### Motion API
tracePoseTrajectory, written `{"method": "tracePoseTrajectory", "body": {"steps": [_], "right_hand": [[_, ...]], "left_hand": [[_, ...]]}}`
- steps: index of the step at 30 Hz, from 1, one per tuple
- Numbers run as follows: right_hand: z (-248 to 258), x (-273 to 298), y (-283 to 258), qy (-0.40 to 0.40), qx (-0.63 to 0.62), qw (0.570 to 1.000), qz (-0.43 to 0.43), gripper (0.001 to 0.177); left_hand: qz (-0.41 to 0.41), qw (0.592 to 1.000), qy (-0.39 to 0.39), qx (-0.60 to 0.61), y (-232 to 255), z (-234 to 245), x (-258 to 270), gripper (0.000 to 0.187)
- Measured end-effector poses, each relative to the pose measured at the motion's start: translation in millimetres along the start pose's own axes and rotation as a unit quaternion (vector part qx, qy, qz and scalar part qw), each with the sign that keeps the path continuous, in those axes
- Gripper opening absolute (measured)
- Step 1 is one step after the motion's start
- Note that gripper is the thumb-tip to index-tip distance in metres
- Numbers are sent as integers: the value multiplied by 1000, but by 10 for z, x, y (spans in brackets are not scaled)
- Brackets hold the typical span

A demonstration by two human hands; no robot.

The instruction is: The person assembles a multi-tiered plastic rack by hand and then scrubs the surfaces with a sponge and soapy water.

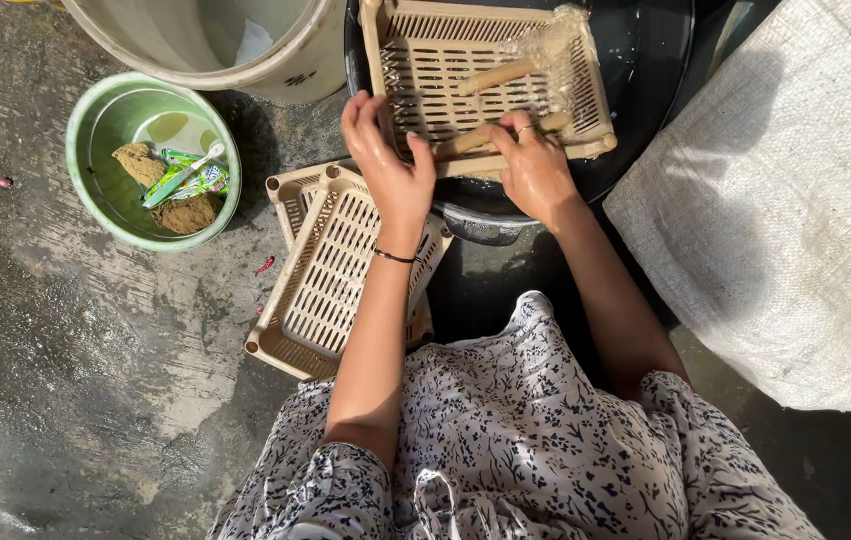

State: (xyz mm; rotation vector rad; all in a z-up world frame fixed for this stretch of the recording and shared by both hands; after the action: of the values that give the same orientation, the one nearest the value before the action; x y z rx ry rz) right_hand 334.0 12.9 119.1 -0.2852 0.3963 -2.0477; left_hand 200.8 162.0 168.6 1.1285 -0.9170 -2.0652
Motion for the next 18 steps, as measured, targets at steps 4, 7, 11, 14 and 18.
{"method": "tracePoseTrajectory", "body": {"steps": [4,7,11,14,18], "right_hand": [[-14,19,143,-182,-147,972,-14,53],[220,-252,261,-11,-73,996,55,75],[-382,-647,645,-152,52,986,-43,112],[-579,-694,844,-177,47,981,-69,105],[-536,-620,1023,-1,-37,998,-43,72]], "left_hand": [[126,972,-47,193,-560,-103,80,78],[267,911,-187,252,-870,-482,304,79],[174,962,-139,160,-688,-419,406,87],[119,973,-118,156,-456,-295,360,90],[115,980,-113,118,-47,-76,375,93]]}}
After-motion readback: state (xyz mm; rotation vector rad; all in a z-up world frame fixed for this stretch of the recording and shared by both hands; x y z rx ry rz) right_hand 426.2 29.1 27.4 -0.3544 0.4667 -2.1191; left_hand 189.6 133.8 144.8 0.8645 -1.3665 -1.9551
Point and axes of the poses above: each hand's wrist, its own x-axis away from the middle knuckle, its own z-axis out of the back of the hand, y = z × x, the point moved 9 cm from there along -x, towards the middle knuckle, and after that the axes turned 2 degrees about z, right-handed, at the moved point
